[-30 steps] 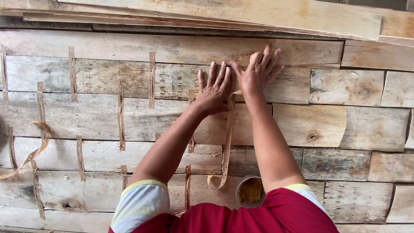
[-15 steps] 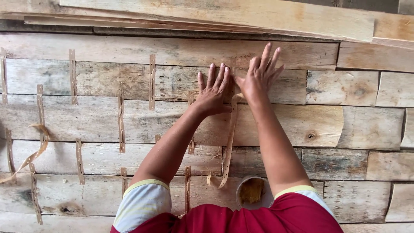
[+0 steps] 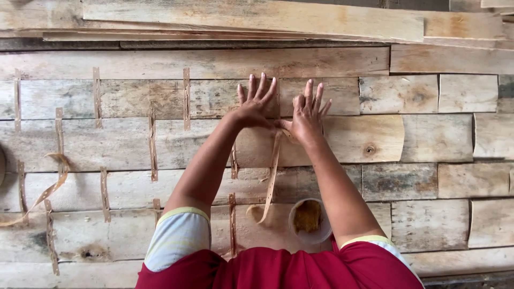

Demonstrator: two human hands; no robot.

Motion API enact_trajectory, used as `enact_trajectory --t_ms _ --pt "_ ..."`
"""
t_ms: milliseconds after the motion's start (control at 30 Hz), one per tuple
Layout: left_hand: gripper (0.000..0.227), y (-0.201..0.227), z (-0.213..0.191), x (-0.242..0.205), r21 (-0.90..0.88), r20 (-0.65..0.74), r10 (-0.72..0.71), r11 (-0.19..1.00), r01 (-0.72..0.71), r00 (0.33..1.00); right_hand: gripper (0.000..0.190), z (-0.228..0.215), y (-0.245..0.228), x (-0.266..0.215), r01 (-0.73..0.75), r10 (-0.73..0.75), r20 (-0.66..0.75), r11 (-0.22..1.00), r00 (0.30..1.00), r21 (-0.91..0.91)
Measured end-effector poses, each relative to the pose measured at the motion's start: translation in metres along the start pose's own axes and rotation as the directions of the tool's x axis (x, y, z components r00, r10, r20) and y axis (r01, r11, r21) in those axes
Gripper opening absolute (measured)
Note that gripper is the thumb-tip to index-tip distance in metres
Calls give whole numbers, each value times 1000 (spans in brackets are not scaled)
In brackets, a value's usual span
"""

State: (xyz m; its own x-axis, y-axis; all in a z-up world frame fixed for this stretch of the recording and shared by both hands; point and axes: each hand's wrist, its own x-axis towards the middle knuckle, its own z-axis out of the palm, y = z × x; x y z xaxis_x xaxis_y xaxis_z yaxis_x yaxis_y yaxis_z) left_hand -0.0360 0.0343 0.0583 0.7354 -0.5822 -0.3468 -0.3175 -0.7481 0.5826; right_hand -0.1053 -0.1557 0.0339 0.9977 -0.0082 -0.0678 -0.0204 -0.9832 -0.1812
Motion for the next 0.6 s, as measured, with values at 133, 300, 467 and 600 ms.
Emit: enact_trajectory --t_ms 133,300,467,600 --pt "139 7 -1 -11 -82 -52 58 995 -62 997 52 -35 -1 -19 -18 47 -103 965 994 261" --pt "114 74 11 -61 -921 -201 370 244 -303 907 14 -119 -26 -87 205 114 -258 349 959 914" --pt "46 106 71 -115 -906 -83 282 379 -191 956 17 -151 -27 -164 196 200 -187 -30 962 980" --pt "19 127 107 -184 -866 10 199 491 -91 980 21 -150 -12 -223 196 314 -161 -84 936 977"
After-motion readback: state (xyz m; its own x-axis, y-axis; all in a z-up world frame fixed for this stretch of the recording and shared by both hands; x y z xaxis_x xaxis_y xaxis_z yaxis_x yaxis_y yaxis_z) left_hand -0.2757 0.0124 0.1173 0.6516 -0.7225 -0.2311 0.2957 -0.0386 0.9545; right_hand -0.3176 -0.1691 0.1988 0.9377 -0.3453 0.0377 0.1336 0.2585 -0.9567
